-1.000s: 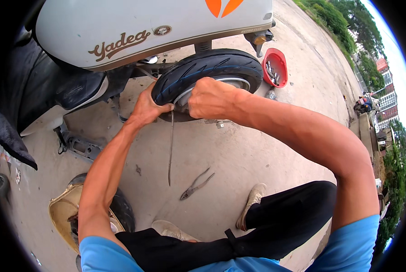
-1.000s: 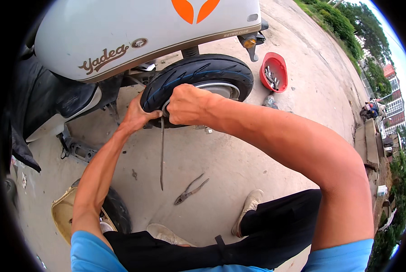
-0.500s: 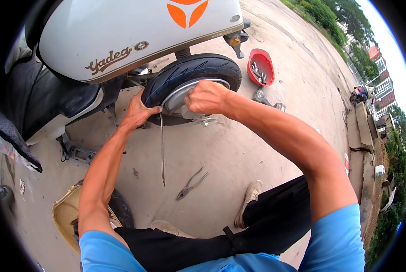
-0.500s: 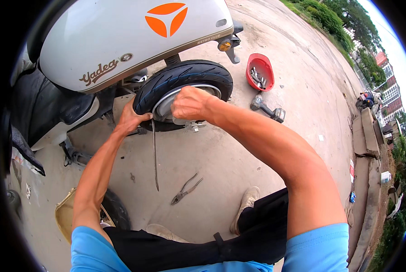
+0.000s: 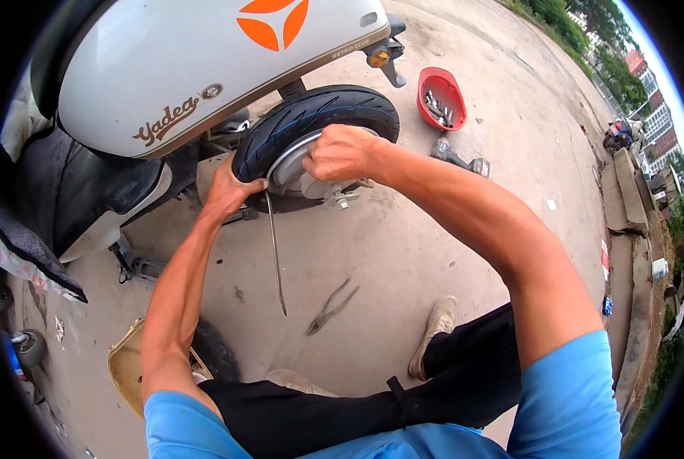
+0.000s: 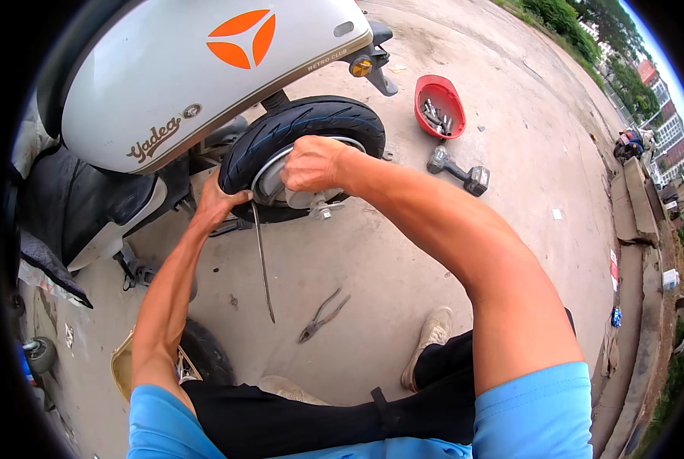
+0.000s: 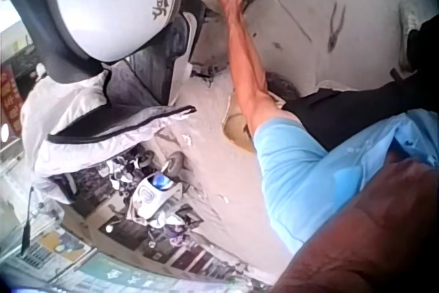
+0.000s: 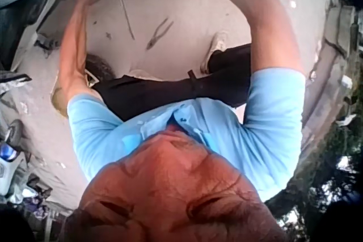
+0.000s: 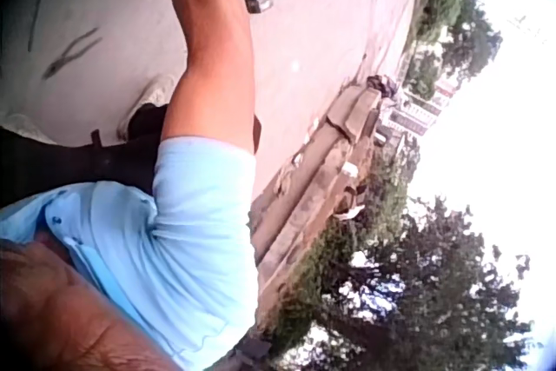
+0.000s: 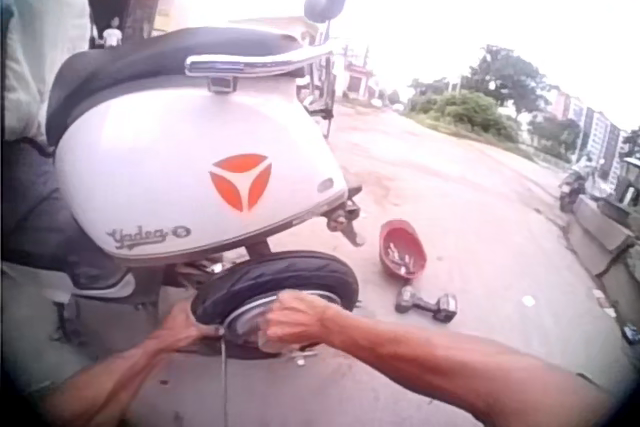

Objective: The person uses tire levers to pry a tire away from the rim of a scooter wheel, working their way around the circumference. They set the levers down to retrieve a cloth from a container and then continue prying the tire with the levers.

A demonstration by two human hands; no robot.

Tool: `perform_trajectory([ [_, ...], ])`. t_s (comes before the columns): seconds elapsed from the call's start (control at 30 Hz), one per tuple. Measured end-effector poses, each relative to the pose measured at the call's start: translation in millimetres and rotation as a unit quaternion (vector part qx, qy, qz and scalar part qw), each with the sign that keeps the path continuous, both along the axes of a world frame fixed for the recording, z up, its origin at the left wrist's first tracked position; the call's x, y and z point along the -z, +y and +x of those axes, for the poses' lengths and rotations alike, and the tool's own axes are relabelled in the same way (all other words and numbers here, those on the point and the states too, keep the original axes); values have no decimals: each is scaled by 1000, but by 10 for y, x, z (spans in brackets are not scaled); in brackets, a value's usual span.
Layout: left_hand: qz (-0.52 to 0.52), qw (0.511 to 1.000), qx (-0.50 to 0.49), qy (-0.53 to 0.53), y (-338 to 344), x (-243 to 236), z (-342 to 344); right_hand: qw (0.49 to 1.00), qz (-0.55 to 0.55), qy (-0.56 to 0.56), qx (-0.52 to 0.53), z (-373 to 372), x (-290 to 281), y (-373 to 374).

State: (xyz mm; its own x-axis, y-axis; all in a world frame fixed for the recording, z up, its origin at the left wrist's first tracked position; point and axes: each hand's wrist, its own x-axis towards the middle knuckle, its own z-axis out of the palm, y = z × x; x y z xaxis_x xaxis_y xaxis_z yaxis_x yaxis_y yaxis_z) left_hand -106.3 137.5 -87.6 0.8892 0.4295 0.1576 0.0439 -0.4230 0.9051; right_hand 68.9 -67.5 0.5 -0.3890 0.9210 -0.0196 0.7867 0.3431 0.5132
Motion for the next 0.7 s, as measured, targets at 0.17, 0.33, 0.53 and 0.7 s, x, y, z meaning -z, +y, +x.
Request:
perform_trajectory([
  [0.17, 23, 1000, 2, 4, -13, -59, -7, 990, -23, 32, 134, -377, -60, -94],
  [0.33, -2, 1000, 7, 11, 4, -24, -27, 948, -35, 121, 292, -934, 154, -257],
  [0.53, 15, 1000, 26, 7, 61, -25, 19, 493, -156, 674, 527, -817, 539, -585],
  [0.7, 22, 999, 18, 22, 120, -6, 25, 91, 40, 849, 519, -1660, 1236, -692],
])
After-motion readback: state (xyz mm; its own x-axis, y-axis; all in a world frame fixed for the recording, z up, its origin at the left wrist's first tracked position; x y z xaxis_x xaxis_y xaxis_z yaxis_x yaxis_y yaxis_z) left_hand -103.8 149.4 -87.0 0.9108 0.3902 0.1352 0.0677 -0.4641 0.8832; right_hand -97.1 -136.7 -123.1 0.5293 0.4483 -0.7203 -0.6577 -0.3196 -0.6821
